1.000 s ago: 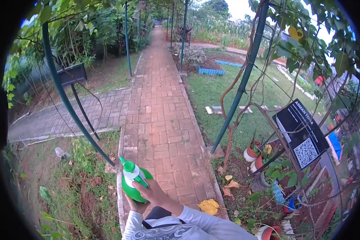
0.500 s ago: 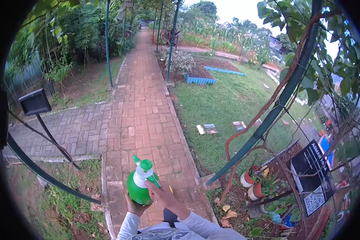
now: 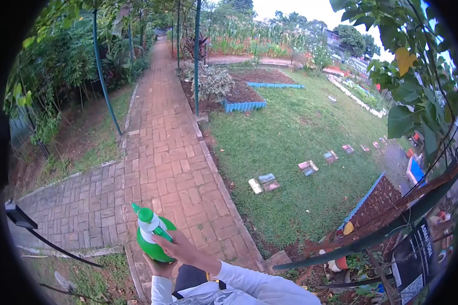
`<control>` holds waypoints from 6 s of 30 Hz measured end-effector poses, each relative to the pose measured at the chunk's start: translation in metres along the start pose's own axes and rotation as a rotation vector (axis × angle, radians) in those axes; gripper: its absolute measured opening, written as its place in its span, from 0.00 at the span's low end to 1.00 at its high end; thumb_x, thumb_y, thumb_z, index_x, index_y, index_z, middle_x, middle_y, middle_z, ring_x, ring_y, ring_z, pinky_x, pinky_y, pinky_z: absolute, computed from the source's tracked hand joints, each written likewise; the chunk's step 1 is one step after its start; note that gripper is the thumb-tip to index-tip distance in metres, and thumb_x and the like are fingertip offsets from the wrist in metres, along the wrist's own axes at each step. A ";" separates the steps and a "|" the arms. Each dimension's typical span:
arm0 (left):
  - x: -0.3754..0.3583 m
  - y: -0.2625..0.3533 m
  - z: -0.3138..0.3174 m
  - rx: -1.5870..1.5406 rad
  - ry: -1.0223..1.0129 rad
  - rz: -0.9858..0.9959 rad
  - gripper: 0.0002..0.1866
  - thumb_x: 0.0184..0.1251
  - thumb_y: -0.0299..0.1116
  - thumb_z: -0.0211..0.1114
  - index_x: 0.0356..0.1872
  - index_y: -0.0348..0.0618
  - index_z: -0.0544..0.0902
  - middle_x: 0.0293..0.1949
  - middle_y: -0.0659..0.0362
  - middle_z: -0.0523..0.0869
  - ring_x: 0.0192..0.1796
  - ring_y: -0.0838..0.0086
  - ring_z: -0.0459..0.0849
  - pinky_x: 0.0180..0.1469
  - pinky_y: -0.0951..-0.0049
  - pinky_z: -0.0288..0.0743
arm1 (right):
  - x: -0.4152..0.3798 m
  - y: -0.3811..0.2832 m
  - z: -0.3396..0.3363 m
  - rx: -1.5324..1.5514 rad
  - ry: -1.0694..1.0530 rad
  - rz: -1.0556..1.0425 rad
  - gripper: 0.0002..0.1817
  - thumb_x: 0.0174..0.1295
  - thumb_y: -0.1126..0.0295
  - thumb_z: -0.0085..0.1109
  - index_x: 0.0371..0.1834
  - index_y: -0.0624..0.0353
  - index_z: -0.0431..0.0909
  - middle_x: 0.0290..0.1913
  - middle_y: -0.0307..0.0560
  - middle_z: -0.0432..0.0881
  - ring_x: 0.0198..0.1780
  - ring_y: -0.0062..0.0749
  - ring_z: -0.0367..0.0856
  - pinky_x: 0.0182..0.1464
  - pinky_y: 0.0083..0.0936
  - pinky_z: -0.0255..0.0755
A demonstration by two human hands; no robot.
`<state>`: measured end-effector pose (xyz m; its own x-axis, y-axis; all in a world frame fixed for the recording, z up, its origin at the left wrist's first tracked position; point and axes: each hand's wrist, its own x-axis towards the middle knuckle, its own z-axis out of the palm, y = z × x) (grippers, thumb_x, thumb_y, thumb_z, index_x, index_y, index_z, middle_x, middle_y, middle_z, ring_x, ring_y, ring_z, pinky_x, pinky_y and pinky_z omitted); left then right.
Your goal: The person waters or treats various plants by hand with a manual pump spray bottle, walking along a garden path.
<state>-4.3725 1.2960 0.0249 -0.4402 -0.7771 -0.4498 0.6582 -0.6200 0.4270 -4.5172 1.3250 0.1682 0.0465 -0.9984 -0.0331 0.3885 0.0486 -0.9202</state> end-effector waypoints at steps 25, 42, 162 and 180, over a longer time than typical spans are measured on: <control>0.526 0.198 0.183 0.119 -0.118 -0.136 0.40 0.45 0.73 0.37 0.58 0.63 0.60 0.58 0.64 0.63 0.59 0.65 0.62 0.52 0.52 0.59 | 0.514 -0.094 -0.212 0.056 0.107 -0.069 0.17 0.59 0.60 0.50 0.16 0.55 0.64 0.14 0.29 0.60 0.16 0.11 0.55 0.18 0.14 0.49; 0.828 0.342 0.338 0.034 -0.146 0.098 0.38 0.51 0.69 0.40 0.59 0.58 0.59 0.57 0.62 0.65 0.58 0.66 0.65 0.56 0.57 0.62 | 0.877 -0.181 -0.323 -0.097 -0.093 -0.144 0.15 0.60 0.58 0.49 0.24 0.58 0.71 0.15 0.27 0.60 0.18 0.09 0.56 0.18 0.14 0.48; 3.177 1.535 1.028 0.007 -0.084 0.198 0.37 0.52 0.69 0.36 0.57 0.56 0.63 0.52 0.63 0.70 0.53 0.66 0.70 0.53 0.60 0.65 | 3.474 -0.583 -1.026 0.072 -0.115 -0.054 0.14 0.59 0.65 0.50 0.18 0.58 0.66 0.16 0.29 0.63 0.17 0.09 0.57 0.18 0.13 0.49; 3.564 1.704 1.107 0.095 -0.100 0.049 0.41 0.48 0.74 0.31 0.58 0.59 0.61 0.54 0.63 0.69 0.53 0.68 0.70 0.46 0.63 0.68 | 3.853 -0.630 -1.147 -0.013 0.010 -0.111 0.17 0.59 0.62 0.50 0.16 0.57 0.64 0.15 0.29 0.61 0.17 0.10 0.57 0.19 0.13 0.51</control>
<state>-5.4953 -2.6500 0.0177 -0.4704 -0.8108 -0.3482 0.6219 -0.5846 0.5211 -5.6383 -2.5871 0.1732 -0.0057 -0.9979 0.0650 0.3790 -0.0623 -0.9233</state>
